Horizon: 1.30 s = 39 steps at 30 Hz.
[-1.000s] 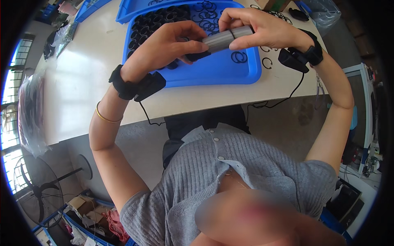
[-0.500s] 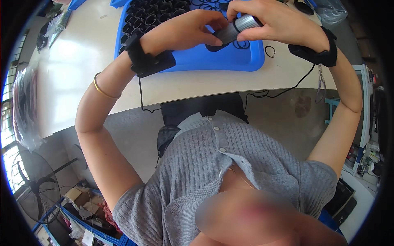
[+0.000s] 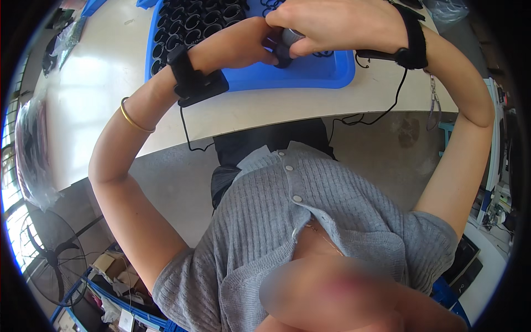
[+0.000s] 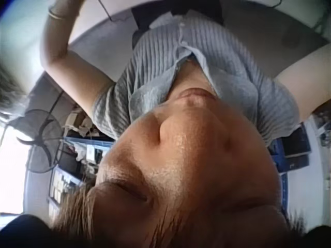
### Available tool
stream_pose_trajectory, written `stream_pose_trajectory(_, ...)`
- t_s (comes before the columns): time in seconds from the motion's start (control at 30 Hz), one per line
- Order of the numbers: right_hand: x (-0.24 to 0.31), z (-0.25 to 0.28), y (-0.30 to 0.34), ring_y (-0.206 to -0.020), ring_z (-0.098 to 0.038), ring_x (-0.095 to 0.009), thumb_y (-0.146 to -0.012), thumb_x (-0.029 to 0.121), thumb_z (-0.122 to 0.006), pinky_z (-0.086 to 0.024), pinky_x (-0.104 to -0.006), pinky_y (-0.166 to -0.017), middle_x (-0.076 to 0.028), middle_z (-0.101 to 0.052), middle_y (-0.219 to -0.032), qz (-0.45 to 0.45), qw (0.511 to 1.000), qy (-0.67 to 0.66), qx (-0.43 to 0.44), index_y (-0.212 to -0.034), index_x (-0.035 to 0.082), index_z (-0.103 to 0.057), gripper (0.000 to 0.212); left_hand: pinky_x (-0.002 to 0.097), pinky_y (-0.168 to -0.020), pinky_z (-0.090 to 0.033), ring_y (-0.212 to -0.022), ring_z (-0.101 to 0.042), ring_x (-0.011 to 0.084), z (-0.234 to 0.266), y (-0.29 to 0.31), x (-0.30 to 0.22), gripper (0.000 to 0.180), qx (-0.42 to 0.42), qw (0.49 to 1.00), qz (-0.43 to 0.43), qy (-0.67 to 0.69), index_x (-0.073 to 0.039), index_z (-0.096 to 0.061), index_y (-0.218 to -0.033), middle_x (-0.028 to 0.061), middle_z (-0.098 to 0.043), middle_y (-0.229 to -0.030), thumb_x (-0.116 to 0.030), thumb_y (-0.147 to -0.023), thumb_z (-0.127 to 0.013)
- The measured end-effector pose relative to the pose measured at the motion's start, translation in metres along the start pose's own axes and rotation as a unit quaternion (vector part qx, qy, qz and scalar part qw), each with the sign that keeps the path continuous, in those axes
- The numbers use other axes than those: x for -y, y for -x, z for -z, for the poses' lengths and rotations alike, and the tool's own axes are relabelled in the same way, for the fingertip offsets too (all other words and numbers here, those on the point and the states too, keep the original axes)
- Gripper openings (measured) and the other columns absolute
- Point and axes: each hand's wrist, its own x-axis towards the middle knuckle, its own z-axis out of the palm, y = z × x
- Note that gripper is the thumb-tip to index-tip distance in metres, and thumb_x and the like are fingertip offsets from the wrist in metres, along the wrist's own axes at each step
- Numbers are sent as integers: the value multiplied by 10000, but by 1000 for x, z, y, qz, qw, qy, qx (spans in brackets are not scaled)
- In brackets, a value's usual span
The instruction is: Assembling small rubber gaskets onto a metal component at a workbench.
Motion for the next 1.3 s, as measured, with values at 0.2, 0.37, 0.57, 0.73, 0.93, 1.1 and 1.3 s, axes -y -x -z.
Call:
stream_pose_trajectory(0.2,16,15,-14,-750,-697,-421,-815,146,-684,-558,-460,-678,-288,-670,-762,-7,998,10,55,-850,-111,-689,259,390,-1120,-456,-1298,-591,265,12,52,-10,515,-82,996,-20,12,33,-553,-1392,157,-617,-1397,-17,-911,-730)
stream_pose_trajectory(0.37,12,12,-21,-728,-686,-418,-825,134,-676,-553,-461,-666,-272,-664,-739,-10,996,15,84,-822,-120,-651,256,367,-1093,-474,-1247,-621,238,22,132,-25,445,-182,982,-52,6,39,-583,-1358,143,-655,-1338,18,-926,-689)
stream_pose_trajectory(0.57,6,6,-22,-738,-664,-423,-845,136,-699,-532,-471,-662,-251,-632,-733,39,998,18,52,-850,-81,-577,249,332,-908,-550,-1033,-714,232,-29,203,12,278,-422,904,44,-58,31,-684,-1135,138,-732,-1165,55,-861,-727)
stream_pose_trajectory(0.73,6,13,-42,-722,-659,-425,-851,132,-715,-524,-474,-652,-239,-620,-705,29,996,23,85,-841,-72,-561,255,339,-903,-555,-1043,-713,246,-68,225,41,257,-487,869,92,11,21,-694,-1111,143,-735,-1162,72,-860,-715)
stream_pose_trajectory(0.93,3,13,-74,-736,-681,-417,-849,145,-745,-543,-455,-654,-243,-643,-716,35,993,54,100,-864,-77,-589,272,351,-896,-558,-1047,-714,265,-78,214,43,255,-530,841,87,-72,6,-713,-1102,145,-734,-1162,66,-854,-725)
stream_pose_trajectory(1.1,11,20,-84,-742,-695,-401,-843,151,-764,-550,-447,-656,-242,-662,-737,71,994,49,64,-882,-87,-615,284,379,-811,-549,-979,-696,312,-62,204,32,280,-443,883,23,-154,-11,-721,-1094,148,-721,-1129,20,-819,-763)
stream_pose_trajectory(1.3,11,25,-98,-754,-697,-394,-835,125,-770,-549,-444,-662,-244,-670,-762,36,993,26,107,-895,-93,-622,271,371,-824,-553,-965,-675,302,-10,175,27,310,-330,923,-22,-199,-11,-723,-1116,139,-703,-1153,-24,-815,-793)
